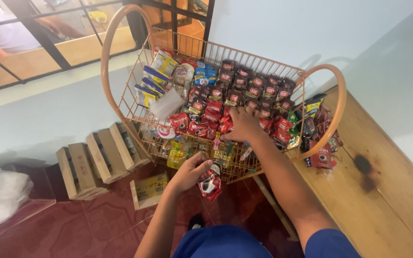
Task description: Organizing various coffee and cocoa sachets on a shelf and a table.
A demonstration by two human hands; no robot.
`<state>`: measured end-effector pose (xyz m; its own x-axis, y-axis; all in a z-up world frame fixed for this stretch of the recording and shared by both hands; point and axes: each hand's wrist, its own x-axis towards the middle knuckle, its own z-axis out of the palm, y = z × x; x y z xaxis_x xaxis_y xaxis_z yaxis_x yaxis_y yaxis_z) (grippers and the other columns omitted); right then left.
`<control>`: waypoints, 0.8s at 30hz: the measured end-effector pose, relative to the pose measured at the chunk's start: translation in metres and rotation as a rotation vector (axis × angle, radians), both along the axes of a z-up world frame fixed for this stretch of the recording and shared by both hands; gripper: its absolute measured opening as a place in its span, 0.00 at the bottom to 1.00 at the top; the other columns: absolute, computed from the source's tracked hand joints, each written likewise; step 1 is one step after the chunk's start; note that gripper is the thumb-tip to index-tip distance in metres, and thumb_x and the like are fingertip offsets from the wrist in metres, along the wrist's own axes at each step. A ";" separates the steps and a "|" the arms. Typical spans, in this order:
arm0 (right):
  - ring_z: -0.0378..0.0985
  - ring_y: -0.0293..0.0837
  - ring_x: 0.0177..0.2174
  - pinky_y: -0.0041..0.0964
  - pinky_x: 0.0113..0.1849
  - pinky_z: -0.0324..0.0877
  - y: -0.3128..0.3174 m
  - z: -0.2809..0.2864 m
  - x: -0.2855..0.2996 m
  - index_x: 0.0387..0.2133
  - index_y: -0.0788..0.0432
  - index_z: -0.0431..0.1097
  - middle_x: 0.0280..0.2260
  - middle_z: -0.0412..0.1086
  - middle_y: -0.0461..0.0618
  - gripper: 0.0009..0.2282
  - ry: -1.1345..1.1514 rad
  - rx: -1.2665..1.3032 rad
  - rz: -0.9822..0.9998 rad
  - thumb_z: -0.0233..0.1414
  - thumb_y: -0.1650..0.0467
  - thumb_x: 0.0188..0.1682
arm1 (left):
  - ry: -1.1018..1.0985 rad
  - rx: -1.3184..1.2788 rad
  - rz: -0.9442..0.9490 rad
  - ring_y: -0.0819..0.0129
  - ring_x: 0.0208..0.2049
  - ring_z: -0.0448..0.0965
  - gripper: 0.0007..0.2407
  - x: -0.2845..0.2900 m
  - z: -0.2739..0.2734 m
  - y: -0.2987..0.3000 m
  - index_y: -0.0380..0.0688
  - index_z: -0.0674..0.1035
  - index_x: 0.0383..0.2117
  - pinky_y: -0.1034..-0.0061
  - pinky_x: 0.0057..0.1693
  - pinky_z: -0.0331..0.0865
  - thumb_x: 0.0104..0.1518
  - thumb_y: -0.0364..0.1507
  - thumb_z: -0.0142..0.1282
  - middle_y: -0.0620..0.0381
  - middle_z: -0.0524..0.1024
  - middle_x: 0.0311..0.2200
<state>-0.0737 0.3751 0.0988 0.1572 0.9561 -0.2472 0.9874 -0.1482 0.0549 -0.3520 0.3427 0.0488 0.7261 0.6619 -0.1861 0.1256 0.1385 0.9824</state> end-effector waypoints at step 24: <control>0.63 0.54 0.51 0.52 0.53 0.54 -0.051 -0.003 0.050 0.53 0.50 0.67 0.47 0.62 0.51 0.31 0.122 0.467 -0.038 0.68 0.69 0.32 | -0.061 -0.028 -0.089 0.81 0.34 0.69 0.12 0.024 0.015 -0.010 0.40 0.79 0.43 0.80 0.43 0.67 0.65 0.36 0.53 0.66 0.73 0.31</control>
